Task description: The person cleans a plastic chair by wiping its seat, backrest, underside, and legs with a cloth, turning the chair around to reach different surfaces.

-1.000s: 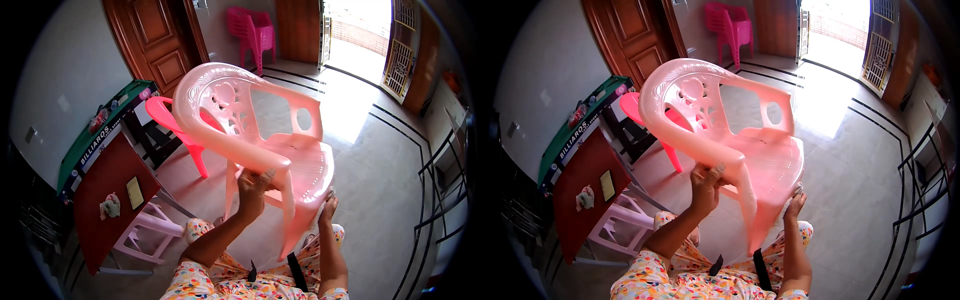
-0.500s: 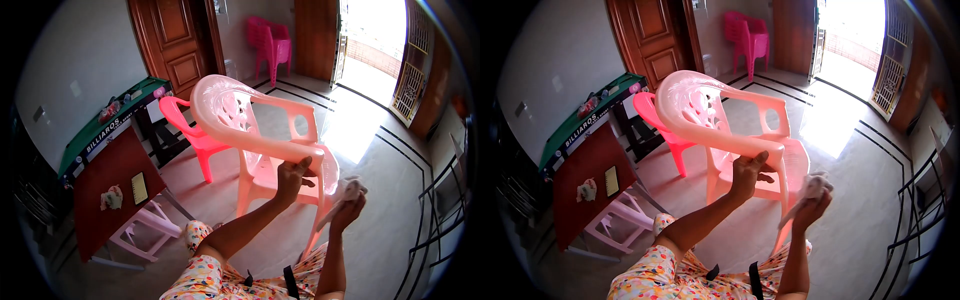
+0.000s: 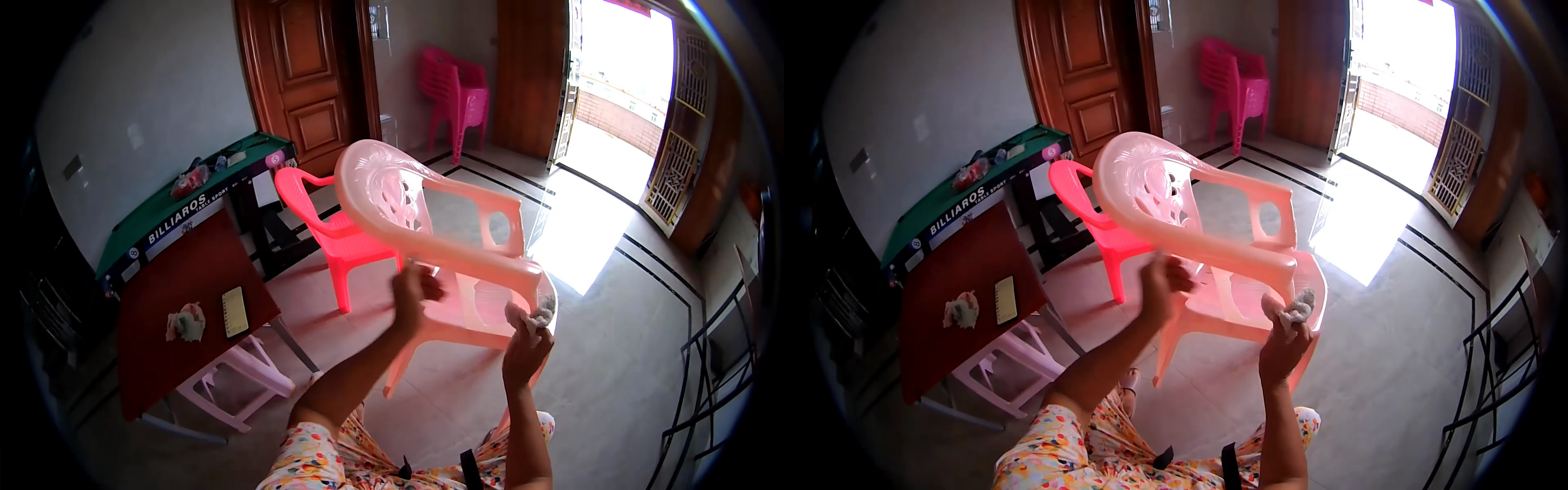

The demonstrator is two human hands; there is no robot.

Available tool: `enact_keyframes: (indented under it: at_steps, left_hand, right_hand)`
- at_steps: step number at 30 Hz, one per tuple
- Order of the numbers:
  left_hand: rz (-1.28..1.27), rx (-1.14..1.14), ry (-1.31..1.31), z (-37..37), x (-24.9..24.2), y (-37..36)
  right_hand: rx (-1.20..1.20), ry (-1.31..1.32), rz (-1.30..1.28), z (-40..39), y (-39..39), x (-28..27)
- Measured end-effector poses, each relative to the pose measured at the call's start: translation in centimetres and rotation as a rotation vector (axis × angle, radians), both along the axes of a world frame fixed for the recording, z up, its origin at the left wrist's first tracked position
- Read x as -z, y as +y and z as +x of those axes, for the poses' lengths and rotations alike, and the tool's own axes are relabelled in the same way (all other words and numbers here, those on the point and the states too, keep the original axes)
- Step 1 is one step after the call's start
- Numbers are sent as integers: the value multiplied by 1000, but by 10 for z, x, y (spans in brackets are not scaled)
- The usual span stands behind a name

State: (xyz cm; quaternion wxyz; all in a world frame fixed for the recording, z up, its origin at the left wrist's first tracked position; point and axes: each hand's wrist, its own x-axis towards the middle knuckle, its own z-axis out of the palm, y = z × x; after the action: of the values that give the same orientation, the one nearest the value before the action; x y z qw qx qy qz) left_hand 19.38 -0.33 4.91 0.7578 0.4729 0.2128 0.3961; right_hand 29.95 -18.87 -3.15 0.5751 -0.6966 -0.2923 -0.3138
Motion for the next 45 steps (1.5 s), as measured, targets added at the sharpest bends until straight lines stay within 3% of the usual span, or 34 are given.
enact_keyframes:
  at_steps: [2, 5, 6, 8, 10, 12, 14, 16, 23, 28, 41, 44, 45]
  left_hand:
    - [-12, -154, -140, -24, 10, 50]
    - [-58, -241, -155, -43, -25, 83]
    - [5, -214, -113, -44, -39, 90]
    - [69, -182, -73, -39, -52, 98]
    - [39, -149, -243, -27, -55, 104]
    - [109, -51, -124, -34, -51, 104]
    - [-56, -8, -117, -39, -51, 93]
    - [-6, 11, -59, -51, -58, 63]
    - [118, -11, -136, -75, -90, -16]
    - [209, -69, -202, -92, -109, -29]
    - [171, -227, -177, -120, -90, 19]
    - [216, -243, -156, -118, -84, 22]
    - [214, -262, -176, -117, -84, 25]
  right_hand:
    - [218, -127, -203, 7, -8, 21]
    - [86, 0, -15, 27, -16, 46]
    - [85, 0, -17, 28, -20, 45]
    - [346, -226, -267, 24, -32, 32]
    - [336, -256, -284, 26, -41, 24]
    - [282, -146, -278, 29, -51, 25]
    - [293, -149, -289, 33, -58, 21]
    - [315, -147, -295, 42, -67, 18]
    - [209, -122, -154, 74, -85, -23]
    - [-131, -29, 0, 67, -77, -61]
    - [-276, -129, -35, 46, -37, -71]
    - [-266, -209, 73, 41, -36, -70]
    - [-364, -78, 150, 40, -39, -67]
